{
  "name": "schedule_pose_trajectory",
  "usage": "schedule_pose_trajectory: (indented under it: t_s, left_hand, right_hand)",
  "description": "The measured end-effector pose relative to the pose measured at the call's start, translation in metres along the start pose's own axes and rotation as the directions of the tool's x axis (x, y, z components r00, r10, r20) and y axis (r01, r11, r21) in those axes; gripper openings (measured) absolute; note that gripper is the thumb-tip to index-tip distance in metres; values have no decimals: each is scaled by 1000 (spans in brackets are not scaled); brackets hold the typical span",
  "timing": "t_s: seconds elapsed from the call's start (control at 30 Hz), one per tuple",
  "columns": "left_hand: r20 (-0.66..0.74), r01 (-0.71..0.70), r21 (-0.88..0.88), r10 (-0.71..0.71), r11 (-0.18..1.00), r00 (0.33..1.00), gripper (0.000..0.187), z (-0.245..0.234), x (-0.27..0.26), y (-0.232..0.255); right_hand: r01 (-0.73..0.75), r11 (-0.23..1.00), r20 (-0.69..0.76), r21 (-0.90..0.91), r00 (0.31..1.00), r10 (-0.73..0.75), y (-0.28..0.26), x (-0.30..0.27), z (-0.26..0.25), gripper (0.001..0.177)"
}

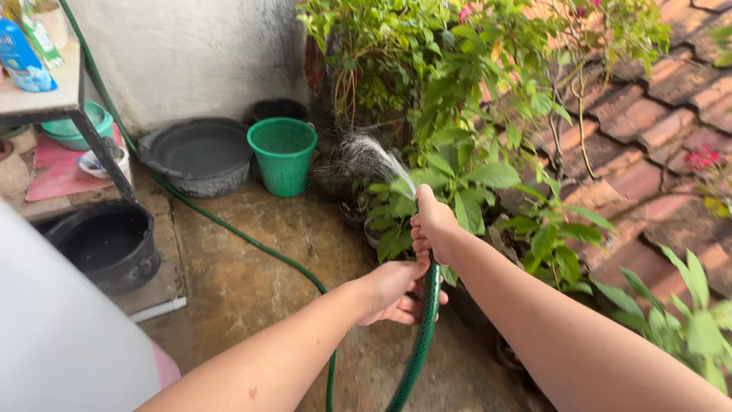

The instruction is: The person shakes out a patterned cloth and drapes it over a small stool, then carries a potted flower arrangement and sets it on the stool. They then turn on a green hose, fill a green bucket, and water a row of potted plants along the balcony wall, moving the hose from plant to plant.

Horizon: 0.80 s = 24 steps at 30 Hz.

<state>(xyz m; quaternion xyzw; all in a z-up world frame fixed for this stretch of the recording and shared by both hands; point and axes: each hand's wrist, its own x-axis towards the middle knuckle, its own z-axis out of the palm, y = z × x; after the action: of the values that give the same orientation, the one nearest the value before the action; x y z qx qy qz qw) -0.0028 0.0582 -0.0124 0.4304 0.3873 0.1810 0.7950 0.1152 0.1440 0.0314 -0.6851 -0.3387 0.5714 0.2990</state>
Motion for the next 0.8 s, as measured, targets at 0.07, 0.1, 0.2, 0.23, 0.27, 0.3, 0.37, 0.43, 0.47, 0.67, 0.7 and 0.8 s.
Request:
schedule_pose_trajectory:
  t_s: [0.07, 0.1, 0.2, 0.23, 0.27, 0.3, 0.37, 0.43, 0.47, 0.67, 0.7, 0.8]
  left_hand:
    - [-54, -59, -27, 57, 998, 997, 55, -16, 11, 12]
    - [-99, -84, -50, 79, 995, 992, 52, -25, 14, 18]
    - [-227, -139, -80, 118, 987, 967, 51, -46, 23, 41]
    - [-265, -148, -87, 120, 985, 957, 52, -51, 27, 48]
    - [-256, -165, -81, 139, 983, 957, 51, -53, 32, 55]
    - [-246, -181, -75, 158, 981, 956, 51, -55, 37, 63]
    - [-231, -206, -65, 186, 976, 955, 51, -54, 48, 72]
    - [-210, -228, -46, 214, 972, 954, 50, -49, 60, 86]
    - [-213, -244, -46, 229, 969, 950, 48, -48, 64, 92]
    - [-177, -327, -76, 310, 942, 934, 39, -65, 75, 137]
    - [-142, -345, -71, 333, 936, 932, 37, -72, 75, 145]
    - [-74, -360, -21, 358, 933, 931, 34, -88, 76, 167]
  right_hand:
    - [36, 999, 6, -17, 999, -36, -13, 14, -7, 51]
    - [32, 999, 6, -35, 999, -32, -20, 20, -12, 52]
    - [71, 995, -26, -65, 997, -73, -51, 37, -23, 52]
    - [87, 994, -44, -71, 995, -90, -60, 42, -26, 52]
    - [127, 990, -34, -55, 991, -129, -70, 47, -27, 51]
    - [167, 985, -24, -39, 985, -168, -80, 52, -28, 50]
    - [211, 977, -7, 14, 978, -211, -101, 60, -27, 47]
    - [228, 969, 0, 91, 973, -229, -125, 66, -27, 42]
    - [229, 969, 44, 93, 971, -233, -135, 68, -27, 42]
    - [227, 971, 83, 76, 969, -233, -168, 79, -7, 44]
    - [222, 970, 66, 101, 971, -229, -172, 80, -4, 44]
    - [241, 954, 39, 180, 967, -252, -189, 82, -3, 42]
